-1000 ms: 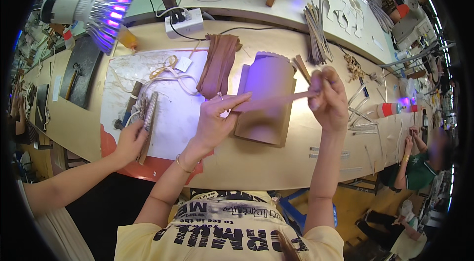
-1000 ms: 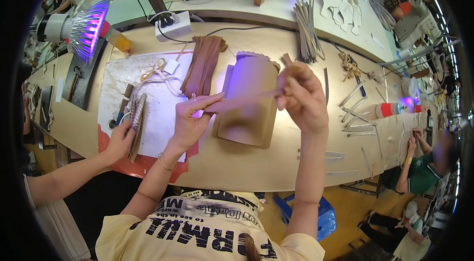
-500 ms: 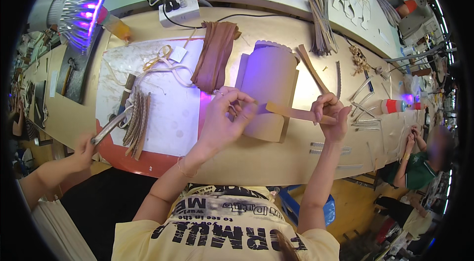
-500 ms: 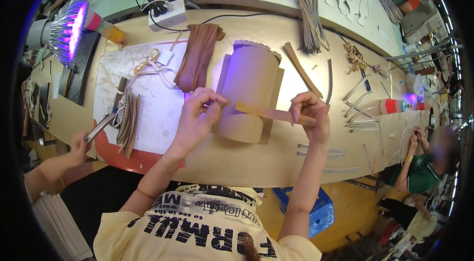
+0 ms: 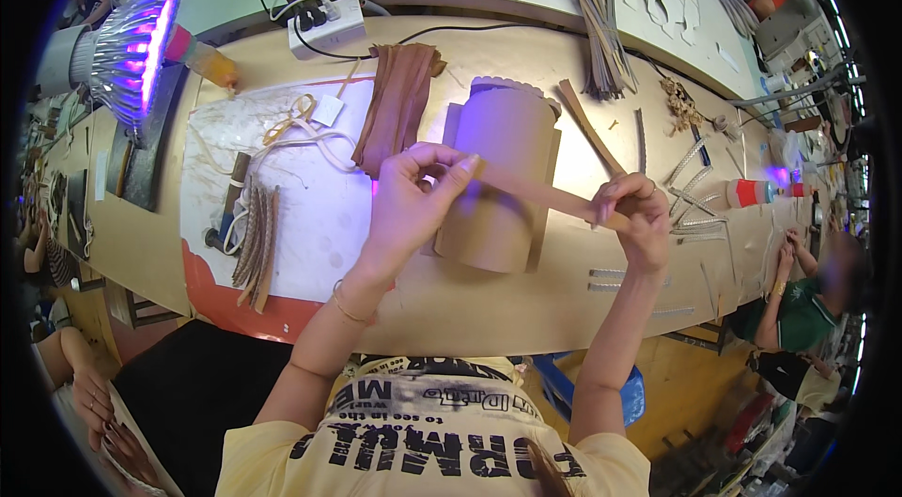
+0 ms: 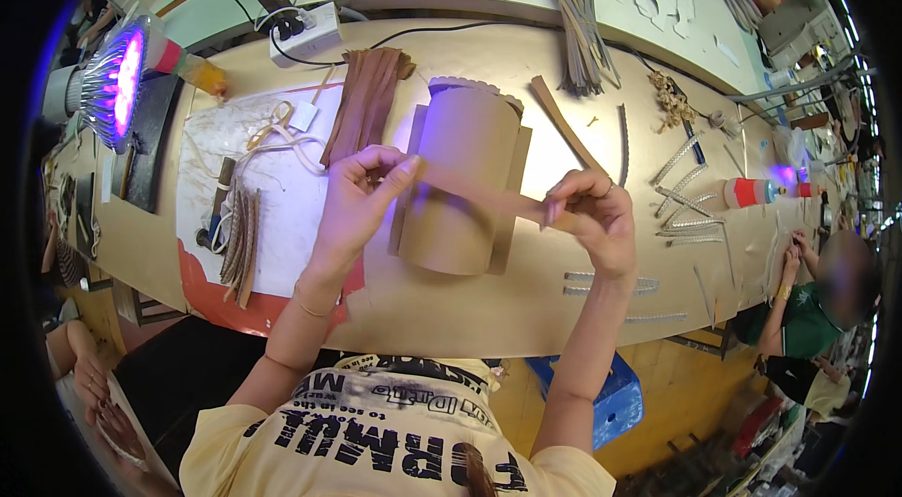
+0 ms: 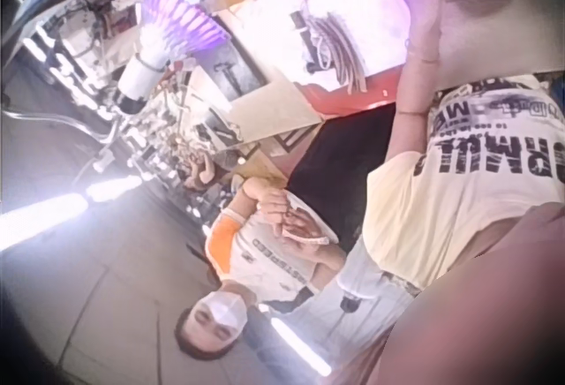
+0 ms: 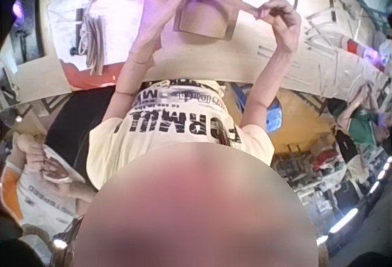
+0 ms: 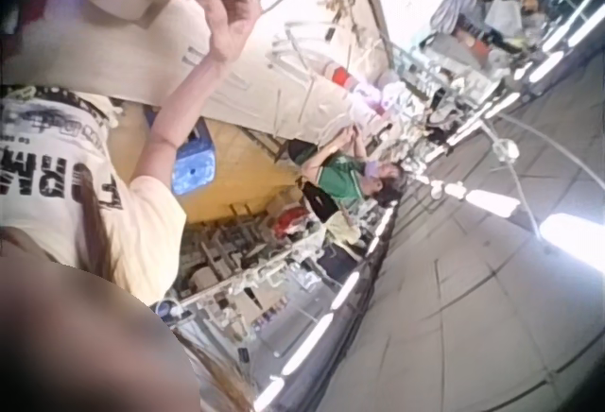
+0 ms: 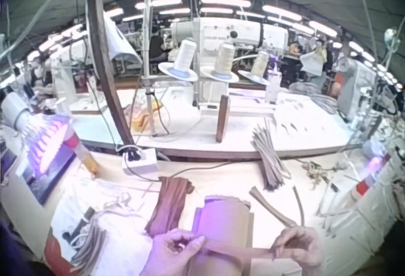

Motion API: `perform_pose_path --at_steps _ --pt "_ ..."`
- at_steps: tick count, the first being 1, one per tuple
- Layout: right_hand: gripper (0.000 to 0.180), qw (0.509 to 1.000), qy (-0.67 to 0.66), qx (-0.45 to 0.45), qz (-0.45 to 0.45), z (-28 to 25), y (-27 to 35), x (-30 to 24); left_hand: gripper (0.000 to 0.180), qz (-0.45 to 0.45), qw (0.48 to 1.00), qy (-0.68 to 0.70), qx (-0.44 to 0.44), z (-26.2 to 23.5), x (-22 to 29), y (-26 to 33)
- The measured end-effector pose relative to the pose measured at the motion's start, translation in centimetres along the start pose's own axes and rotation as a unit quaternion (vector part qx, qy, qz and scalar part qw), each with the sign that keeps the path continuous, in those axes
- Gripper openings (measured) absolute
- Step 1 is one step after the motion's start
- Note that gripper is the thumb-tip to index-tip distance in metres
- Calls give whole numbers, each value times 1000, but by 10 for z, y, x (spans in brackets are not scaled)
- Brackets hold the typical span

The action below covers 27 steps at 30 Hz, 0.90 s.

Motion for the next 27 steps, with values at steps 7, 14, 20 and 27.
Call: perform_pose_path --at_steps 7,14,20,27 --pt "34 973 178 136 53 17 -2 5 15 291 953 -79 21 -14 12 1" --pt "57 942 298 146 54 15 14 22 36 607 710 -316 -168 -21 24 47" --pt "63 869 482 99 -59 47 25 3 23 639 663 -319 -223 -20 16 48" --pt "38 855 509 9 -98 95 22 -6 22 593 729 -277 -199 -11 18 46"
Point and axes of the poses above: each hand's wrist, its own y-axis away from the middle knuckle, its own z-axis out of the palm, x = y × z, the point moved 2 cm from there along -y, towards the middle knuckle, and after that the axes turned 11 degrees about y, right-handed, at the moved point
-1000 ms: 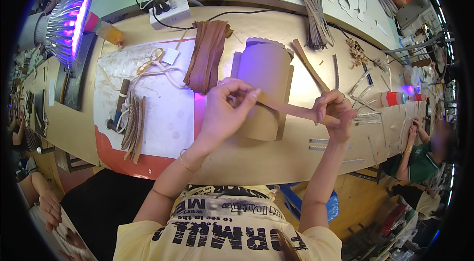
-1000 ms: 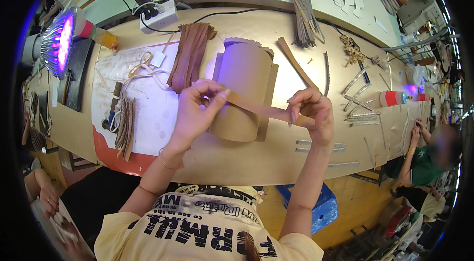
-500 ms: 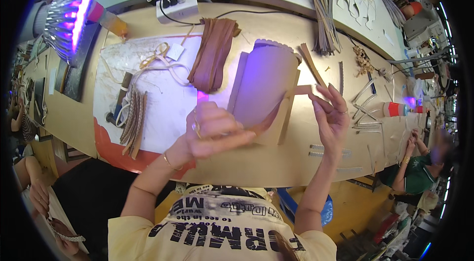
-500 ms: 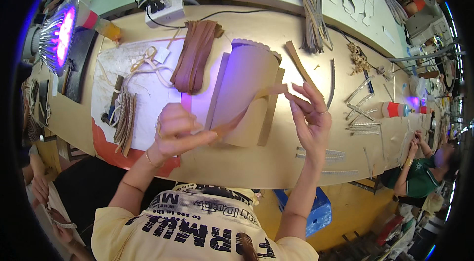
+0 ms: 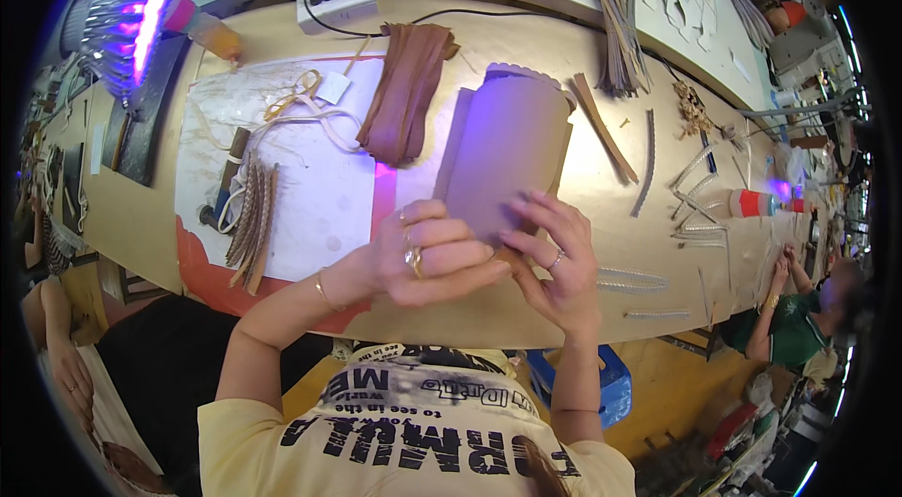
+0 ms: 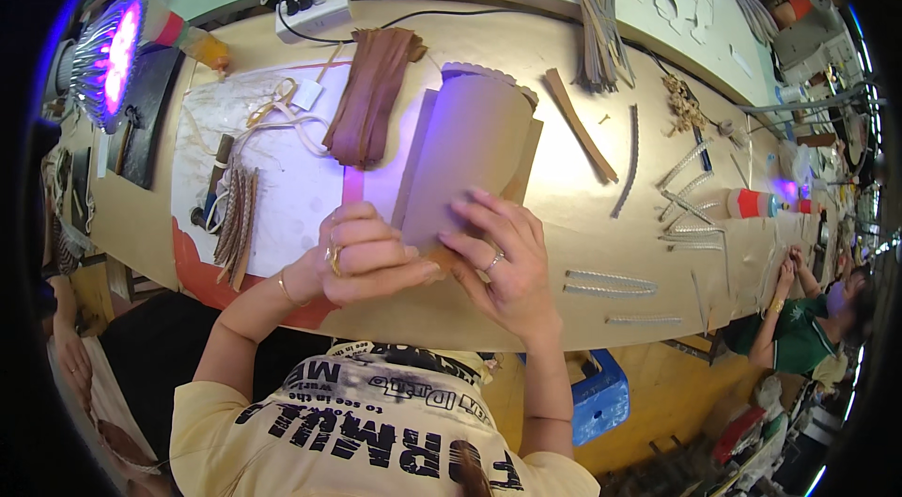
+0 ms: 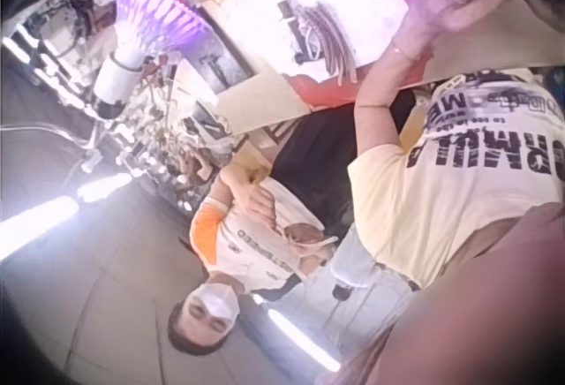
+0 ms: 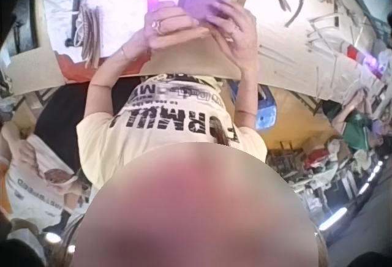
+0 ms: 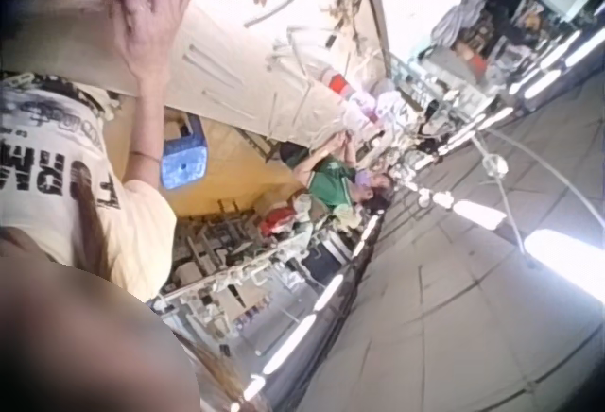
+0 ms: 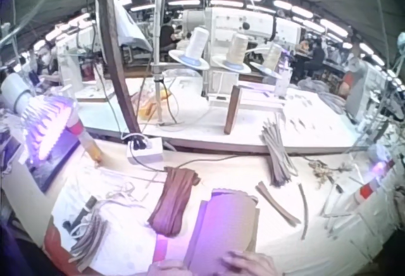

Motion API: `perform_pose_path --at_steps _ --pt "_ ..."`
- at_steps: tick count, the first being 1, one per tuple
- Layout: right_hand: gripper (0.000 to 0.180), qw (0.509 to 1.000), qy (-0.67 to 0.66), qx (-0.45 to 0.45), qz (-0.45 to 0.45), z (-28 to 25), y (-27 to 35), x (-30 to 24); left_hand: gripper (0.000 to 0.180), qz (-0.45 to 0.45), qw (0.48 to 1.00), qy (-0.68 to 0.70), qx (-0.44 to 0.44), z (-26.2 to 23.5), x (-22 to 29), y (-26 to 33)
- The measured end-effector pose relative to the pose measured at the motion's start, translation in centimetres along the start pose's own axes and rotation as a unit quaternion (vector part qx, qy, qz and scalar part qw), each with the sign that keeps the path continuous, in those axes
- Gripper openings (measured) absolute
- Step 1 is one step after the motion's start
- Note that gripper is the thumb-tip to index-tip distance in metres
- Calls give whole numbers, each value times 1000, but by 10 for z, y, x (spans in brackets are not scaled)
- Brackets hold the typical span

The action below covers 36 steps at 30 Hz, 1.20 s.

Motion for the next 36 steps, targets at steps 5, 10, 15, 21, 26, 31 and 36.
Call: perform_pose_path --at_steps 5,10,15,21,26,31,36 --pt "39 995 -80 -42 31 -22 -7 -6 24 -192 967 140 87 -1 4 -12" --pt "44 863 -463 -183 87 -30 -6 -5 21 -145 957 252 24 -8 6 -32" --pt "42 732 -592 -258 216 -25 -7 4 21 -17 980 192 -52 -5 -6 -60" --pt "29 809 -437 -247 305 -30 -50 32 21 -68 991 101 -60 -21 -62 -38" --pt "25 907 -232 -216 278 -19 -77 41 23 -86 996 -20 -26 -14 -80 4" --pt "28 946 -102 -195 237 -5 -95 55 24 -125 990 -65 1 2 -96 20" --pt "28 927 -171 -184 279 -8 -79 62 29 -221 975 18 29 12 -91 36"
Point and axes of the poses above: each hand's wrist, its own y-axis away from the middle knuckle, its own z-axis out of the palm, x = y × z, the point moved 2 cm from there along -y, towards the middle knuckle, and after that the axes turned 11 degrees about y, right-handed, at the moved point
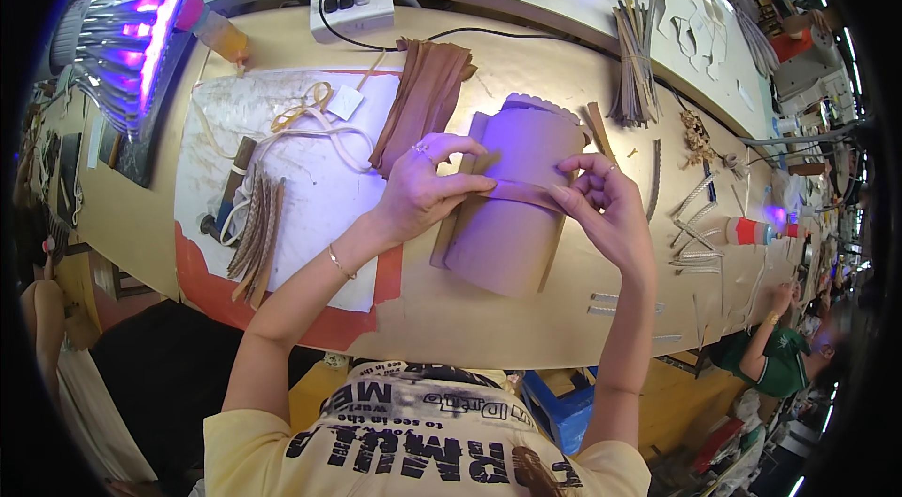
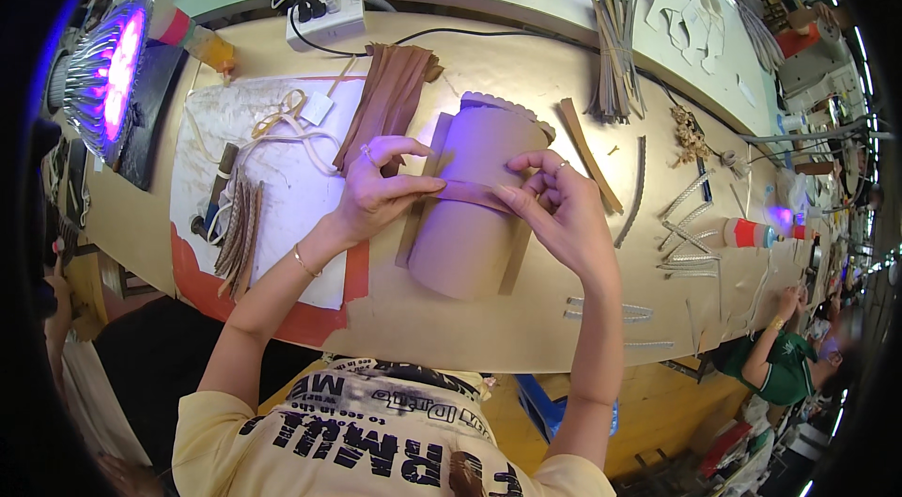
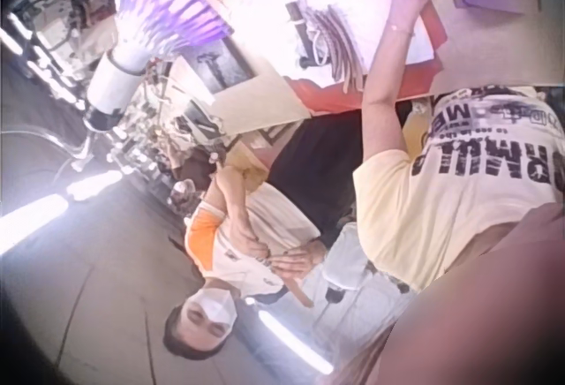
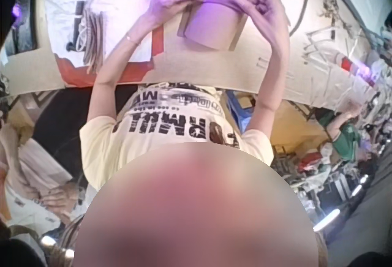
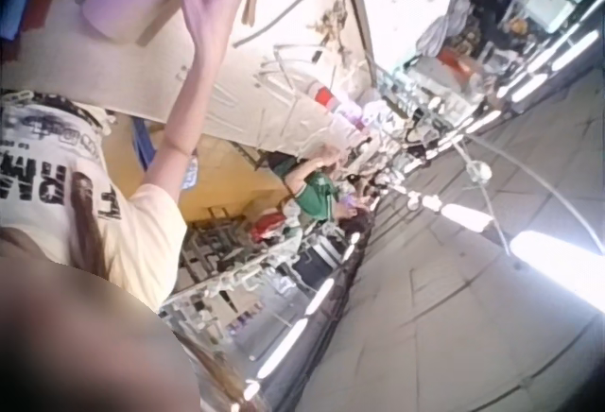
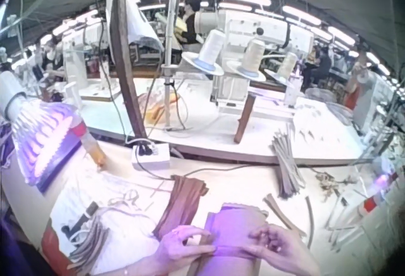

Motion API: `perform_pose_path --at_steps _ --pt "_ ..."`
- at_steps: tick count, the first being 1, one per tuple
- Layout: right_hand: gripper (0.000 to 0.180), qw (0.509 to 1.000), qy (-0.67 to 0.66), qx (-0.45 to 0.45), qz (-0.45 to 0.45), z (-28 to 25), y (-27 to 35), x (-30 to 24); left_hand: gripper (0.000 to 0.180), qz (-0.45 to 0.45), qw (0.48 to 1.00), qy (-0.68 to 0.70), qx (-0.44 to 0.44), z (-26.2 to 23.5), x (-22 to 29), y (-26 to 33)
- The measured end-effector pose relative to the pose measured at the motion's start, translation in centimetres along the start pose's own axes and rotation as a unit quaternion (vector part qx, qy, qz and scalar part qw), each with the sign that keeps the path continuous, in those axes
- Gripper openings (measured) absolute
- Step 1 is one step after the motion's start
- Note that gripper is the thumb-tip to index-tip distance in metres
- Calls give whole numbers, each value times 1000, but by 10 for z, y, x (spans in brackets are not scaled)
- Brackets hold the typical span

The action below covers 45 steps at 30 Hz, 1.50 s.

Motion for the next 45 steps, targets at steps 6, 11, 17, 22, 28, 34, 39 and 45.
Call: perform_pose_path --at_steps 6,11,17,22,28,34,39,45 --pt "26 991 -117 64 -27 13 6 22 37 -95 994 36 42 4 0 8" --pt "23 978 -186 86 -27 14 15 33 35 -68 995 44 55 10 9 2" --pt "20 980 -164 112 -9 30 14 51 40 -34 999 -31 11 15 6 5" --pt "21 971 -180 152 31 43 29 84 39 -62 998 11 25 21 3 13" --pt "17 925 101 364 37 11 104 111 40 -83 996 29 -14 19 0 19" --pt "18 911 340 222 73 -25 172 141 35 -216 963 106 119 4 11 32" --pt "29 856 497 134 -39 -12 173 152 31 -137 975 -17 173 -15 51 30" --pt "36 791 589 123 -111 -9 173 164 35 57 973 65 -215 58 151 35"
Point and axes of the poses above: each hand's wrist, its own y-axis away from the middle knuckle, its own z-axis out of the palm, x = y × z, the point moved 2 cm from there along -y, towards the middle knuckle, and after that the axes turned 11 degrees about y, right-handed, at the moved point
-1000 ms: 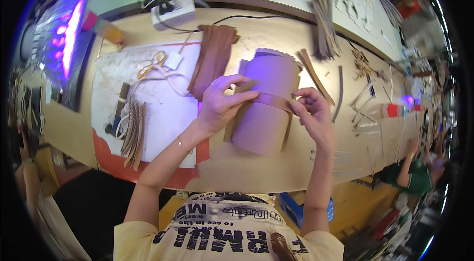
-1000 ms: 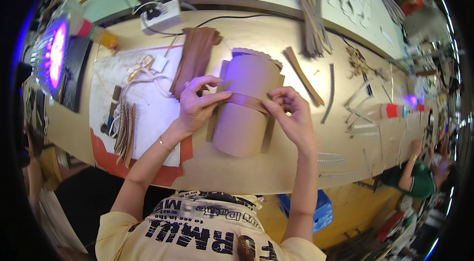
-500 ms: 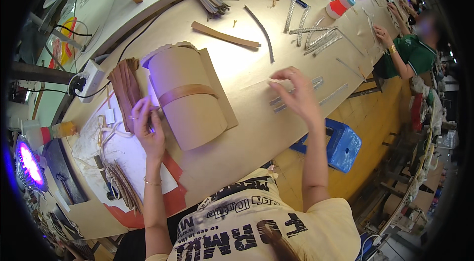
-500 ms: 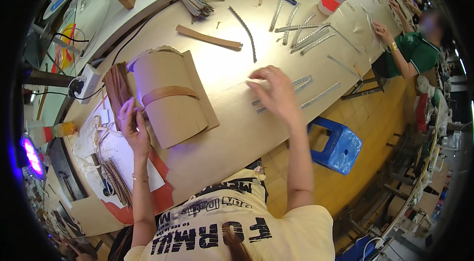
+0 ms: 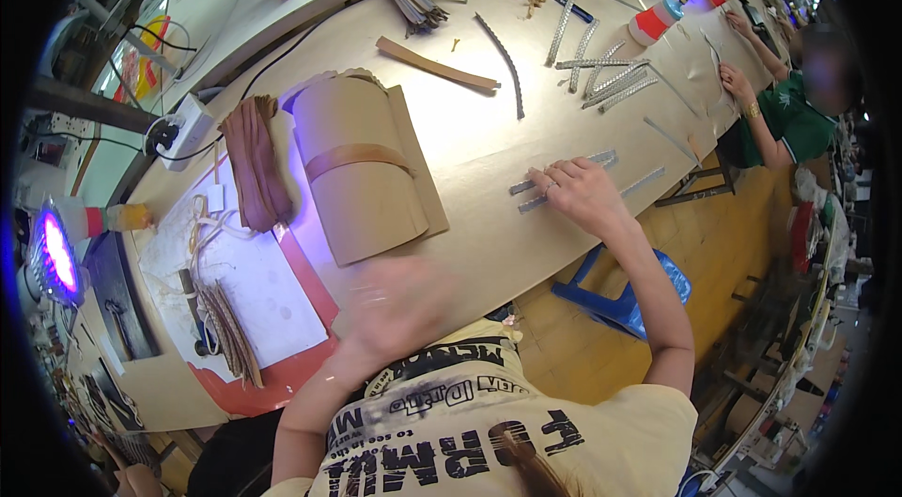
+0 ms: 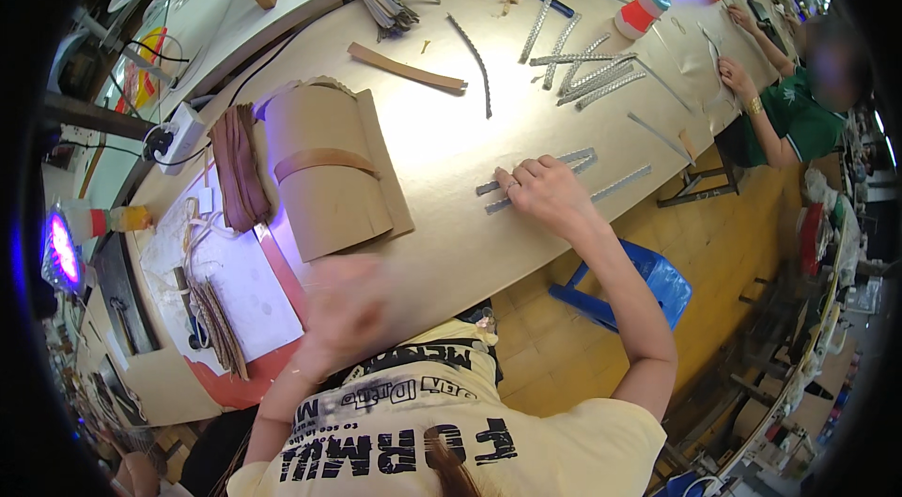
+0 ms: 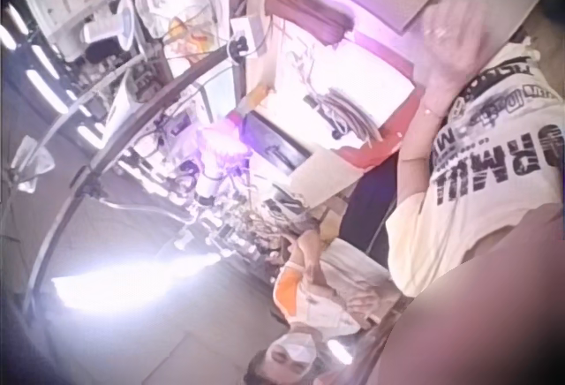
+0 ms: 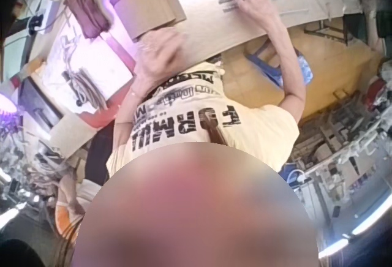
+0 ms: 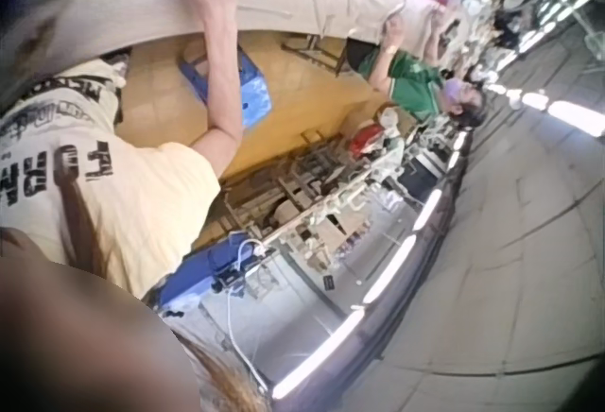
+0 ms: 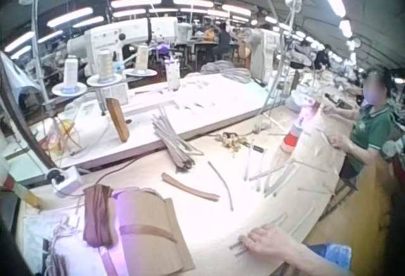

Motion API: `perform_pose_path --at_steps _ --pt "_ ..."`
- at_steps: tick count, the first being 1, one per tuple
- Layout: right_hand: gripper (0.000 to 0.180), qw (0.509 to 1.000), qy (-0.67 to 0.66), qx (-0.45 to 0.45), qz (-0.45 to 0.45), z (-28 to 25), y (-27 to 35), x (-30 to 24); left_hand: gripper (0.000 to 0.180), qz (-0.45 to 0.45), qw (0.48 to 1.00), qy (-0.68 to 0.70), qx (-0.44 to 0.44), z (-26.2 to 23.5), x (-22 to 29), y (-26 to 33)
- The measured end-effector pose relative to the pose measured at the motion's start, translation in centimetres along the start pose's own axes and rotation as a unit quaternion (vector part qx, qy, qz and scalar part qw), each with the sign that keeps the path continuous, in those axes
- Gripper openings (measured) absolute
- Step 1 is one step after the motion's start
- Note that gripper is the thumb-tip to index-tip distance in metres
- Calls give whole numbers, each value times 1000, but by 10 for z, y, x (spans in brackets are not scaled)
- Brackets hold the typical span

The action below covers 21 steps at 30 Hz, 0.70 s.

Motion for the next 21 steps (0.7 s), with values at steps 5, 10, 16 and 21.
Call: perform_pose_path --at_steps 5,10,16,21 --pt "35 987 -138 34 81 -2 -12 21 54 11 976 -13 -215 132 -16 -36" --pt "26 824 -500 106 245 -34 -44 53 66 -33 967 -33 -252 156 -38 -45" --pt "26 672 -724 33 150 -111 -92 51 54 -50 987 93 -122 94 -8 -54" --pt "26 636 -770 -32 44 -159 -139 4 33 -193 917 238 257 -19 -6 -44"
Point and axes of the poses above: each hand's wrist, its own y-axis away from the middle knuckle, its own z-axis out of the palm, x = y × z, the point moved 2 cm from there along -y, towards the middle knuckle, and after that the axes turned 11 degrees about y, right-handed, at the moved point
